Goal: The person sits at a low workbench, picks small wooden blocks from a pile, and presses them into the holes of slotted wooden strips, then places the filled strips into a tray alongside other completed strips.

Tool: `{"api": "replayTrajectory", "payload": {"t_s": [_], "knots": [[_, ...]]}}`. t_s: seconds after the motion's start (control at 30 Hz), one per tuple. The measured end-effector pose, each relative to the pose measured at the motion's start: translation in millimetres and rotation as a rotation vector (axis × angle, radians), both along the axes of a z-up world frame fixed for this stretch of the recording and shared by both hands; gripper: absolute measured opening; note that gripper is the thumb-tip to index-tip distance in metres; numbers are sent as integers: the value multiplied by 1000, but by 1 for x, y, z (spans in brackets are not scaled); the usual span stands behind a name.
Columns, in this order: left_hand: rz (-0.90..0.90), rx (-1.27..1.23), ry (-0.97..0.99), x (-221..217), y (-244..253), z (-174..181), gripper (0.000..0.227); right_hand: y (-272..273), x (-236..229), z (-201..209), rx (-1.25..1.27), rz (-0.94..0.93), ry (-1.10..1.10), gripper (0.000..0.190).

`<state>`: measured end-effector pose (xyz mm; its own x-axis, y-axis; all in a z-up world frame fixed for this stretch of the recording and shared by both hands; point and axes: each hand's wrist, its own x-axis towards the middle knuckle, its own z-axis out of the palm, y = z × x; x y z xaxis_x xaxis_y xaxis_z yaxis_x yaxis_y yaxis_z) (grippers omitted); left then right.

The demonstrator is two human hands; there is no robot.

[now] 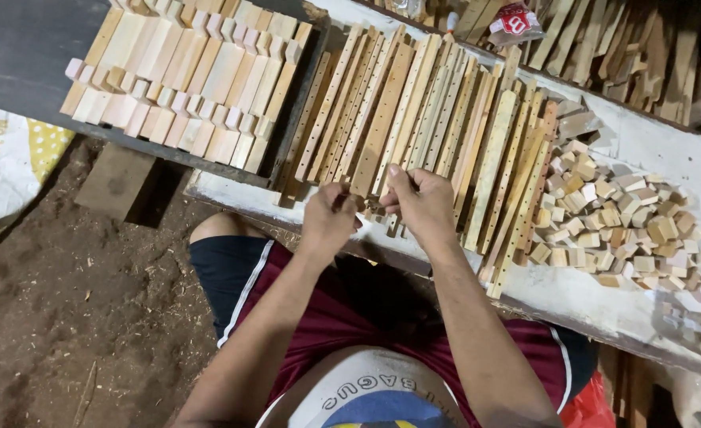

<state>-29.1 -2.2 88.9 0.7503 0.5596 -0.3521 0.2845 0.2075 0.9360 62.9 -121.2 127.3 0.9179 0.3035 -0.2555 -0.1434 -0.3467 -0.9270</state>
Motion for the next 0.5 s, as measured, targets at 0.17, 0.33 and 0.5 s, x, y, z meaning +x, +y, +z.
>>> {"api": "replayTrajectory", "payload": {"t_s": [0.17,0.33,0.5], "knots": [[-63,178,101,3,0,-8,34,-6,3,5,51,5,-17,19],[-101,194,148,-13,-5,19,42,-13,0,10,113,-45,-25,22],[-2,708,295,-26,6,0,27,-16,-3,10,21,-106,-98,43]]}}
